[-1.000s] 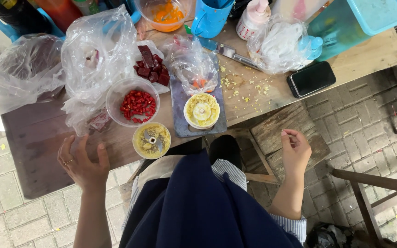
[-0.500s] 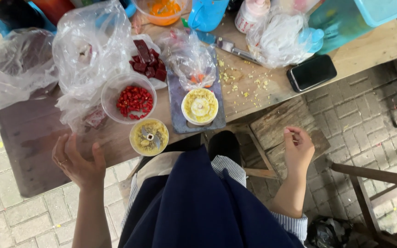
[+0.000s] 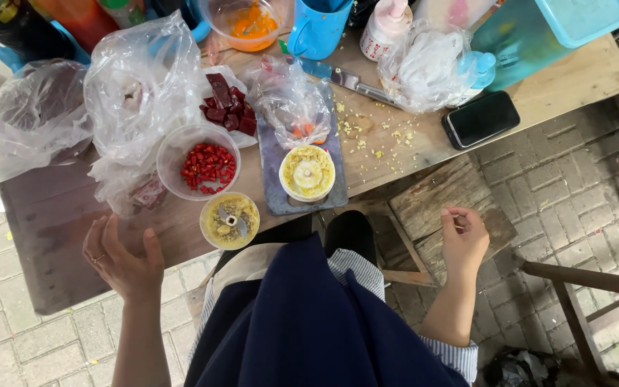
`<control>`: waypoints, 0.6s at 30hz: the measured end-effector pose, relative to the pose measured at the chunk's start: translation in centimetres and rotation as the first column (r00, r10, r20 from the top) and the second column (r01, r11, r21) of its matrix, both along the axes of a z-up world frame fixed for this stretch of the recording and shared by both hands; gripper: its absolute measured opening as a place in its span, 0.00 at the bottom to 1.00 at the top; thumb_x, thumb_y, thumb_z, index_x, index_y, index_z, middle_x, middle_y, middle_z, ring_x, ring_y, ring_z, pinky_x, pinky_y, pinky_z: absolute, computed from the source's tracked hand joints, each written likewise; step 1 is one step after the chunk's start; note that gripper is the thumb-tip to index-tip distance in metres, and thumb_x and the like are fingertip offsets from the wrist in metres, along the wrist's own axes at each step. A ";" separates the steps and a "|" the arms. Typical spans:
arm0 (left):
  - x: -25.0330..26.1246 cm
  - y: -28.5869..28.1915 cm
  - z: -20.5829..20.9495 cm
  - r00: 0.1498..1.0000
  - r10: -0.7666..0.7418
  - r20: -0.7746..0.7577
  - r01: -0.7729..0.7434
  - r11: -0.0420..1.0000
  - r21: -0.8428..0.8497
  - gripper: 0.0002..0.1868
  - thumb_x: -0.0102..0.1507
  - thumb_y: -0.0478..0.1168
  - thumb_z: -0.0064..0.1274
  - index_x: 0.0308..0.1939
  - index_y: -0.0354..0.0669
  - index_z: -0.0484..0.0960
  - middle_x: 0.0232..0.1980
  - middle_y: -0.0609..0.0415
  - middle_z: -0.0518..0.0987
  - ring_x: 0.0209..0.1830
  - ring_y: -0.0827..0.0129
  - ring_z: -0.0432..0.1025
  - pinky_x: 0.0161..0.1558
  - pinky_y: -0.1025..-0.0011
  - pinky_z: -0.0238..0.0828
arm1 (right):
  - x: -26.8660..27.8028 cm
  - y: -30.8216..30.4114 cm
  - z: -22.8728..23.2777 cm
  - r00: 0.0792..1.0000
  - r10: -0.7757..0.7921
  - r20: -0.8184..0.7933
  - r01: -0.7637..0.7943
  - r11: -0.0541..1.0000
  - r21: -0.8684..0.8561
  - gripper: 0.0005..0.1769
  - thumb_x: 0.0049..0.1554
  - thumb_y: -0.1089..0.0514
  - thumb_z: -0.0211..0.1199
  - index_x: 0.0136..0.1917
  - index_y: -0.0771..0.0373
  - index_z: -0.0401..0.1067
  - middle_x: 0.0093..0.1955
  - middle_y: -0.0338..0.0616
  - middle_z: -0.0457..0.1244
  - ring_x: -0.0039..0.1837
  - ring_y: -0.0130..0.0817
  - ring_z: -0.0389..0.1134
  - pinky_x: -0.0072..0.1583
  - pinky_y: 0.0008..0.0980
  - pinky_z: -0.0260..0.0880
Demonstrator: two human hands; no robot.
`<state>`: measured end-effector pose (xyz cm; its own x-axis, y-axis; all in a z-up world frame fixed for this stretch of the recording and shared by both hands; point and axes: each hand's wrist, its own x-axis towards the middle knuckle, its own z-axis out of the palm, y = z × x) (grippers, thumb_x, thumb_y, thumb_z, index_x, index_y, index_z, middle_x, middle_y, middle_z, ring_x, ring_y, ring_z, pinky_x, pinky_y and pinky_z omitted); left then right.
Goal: Securing a plastic food container by tying a string around it to keep the lid in place.
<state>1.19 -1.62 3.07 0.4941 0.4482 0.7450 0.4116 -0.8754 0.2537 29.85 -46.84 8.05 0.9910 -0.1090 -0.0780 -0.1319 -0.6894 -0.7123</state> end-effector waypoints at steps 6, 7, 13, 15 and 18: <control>0.1 0.2 -0.1 1.000 0.011 0.007 -0.012 0.999 0.031 0.23 0.73 0.44 0.49 0.63 0.25 0.73 0.61 0.36 0.71 0.58 0.45 0.67 0.58 0.48 0.69 | -0.2 -0.1 0.8 0.994 -0.066 -0.083 0.066 0.998 0.000 0.08 0.66 0.52 0.62 0.53 0.56 0.77 0.48 0.42 0.69 0.50 0.35 0.69 0.53 0.40 0.71; 0.1 0.2 0.0 1.000 0.010 0.009 -0.010 1.000 0.028 0.23 0.73 0.44 0.49 0.63 0.25 0.73 0.61 0.36 0.71 0.58 0.45 0.67 0.58 0.48 0.69 | -0.2 -0.4 0.6 0.994 -0.068 -0.082 0.068 0.998 -0.002 0.08 0.66 0.52 0.62 0.53 0.56 0.77 0.48 0.42 0.69 0.50 0.35 0.69 0.53 0.40 0.71; 0.2 0.1 0.1 1.000 -0.012 0.008 0.011 0.999 0.040 0.23 0.74 0.43 0.48 0.63 0.23 0.72 0.61 0.34 0.70 0.57 0.43 0.66 0.56 0.47 0.70 | -0.7 -2.3 -0.6 0.995 -0.084 -0.058 0.087 0.995 0.047 0.06 0.67 0.54 0.61 0.53 0.56 0.76 0.46 0.39 0.67 0.47 0.30 0.66 0.48 0.34 0.68; 0.0 0.2 -0.1 1.000 0.001 -0.010 -0.001 0.999 0.035 0.22 0.73 0.40 0.51 0.64 0.23 0.73 0.62 0.35 0.70 0.59 0.44 0.66 0.57 0.46 0.70 | -0.8 -3.3 -1.6 0.996 -0.073 -0.046 0.075 0.997 0.029 0.08 0.66 0.52 0.62 0.51 0.56 0.77 0.48 0.40 0.69 0.49 0.34 0.69 0.52 0.37 0.70; 0.2 0.0 0.3 1.000 -0.003 -0.016 0.003 1.000 0.009 0.23 0.73 0.41 0.50 0.64 0.22 0.73 0.62 0.35 0.69 0.58 0.43 0.65 0.57 0.45 0.70 | -1.0 -3.5 -1.4 0.990 -0.116 -0.083 0.121 0.991 0.052 0.06 0.67 0.55 0.61 0.52 0.58 0.76 0.50 0.39 0.70 0.46 0.30 0.68 0.45 0.34 0.67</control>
<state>1.37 -1.66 3.36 0.5076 0.4397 0.7409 0.4130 -0.8789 0.2387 28.82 -50.38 6.62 0.9617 -0.2182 -0.1660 -0.2683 -0.6241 -0.7338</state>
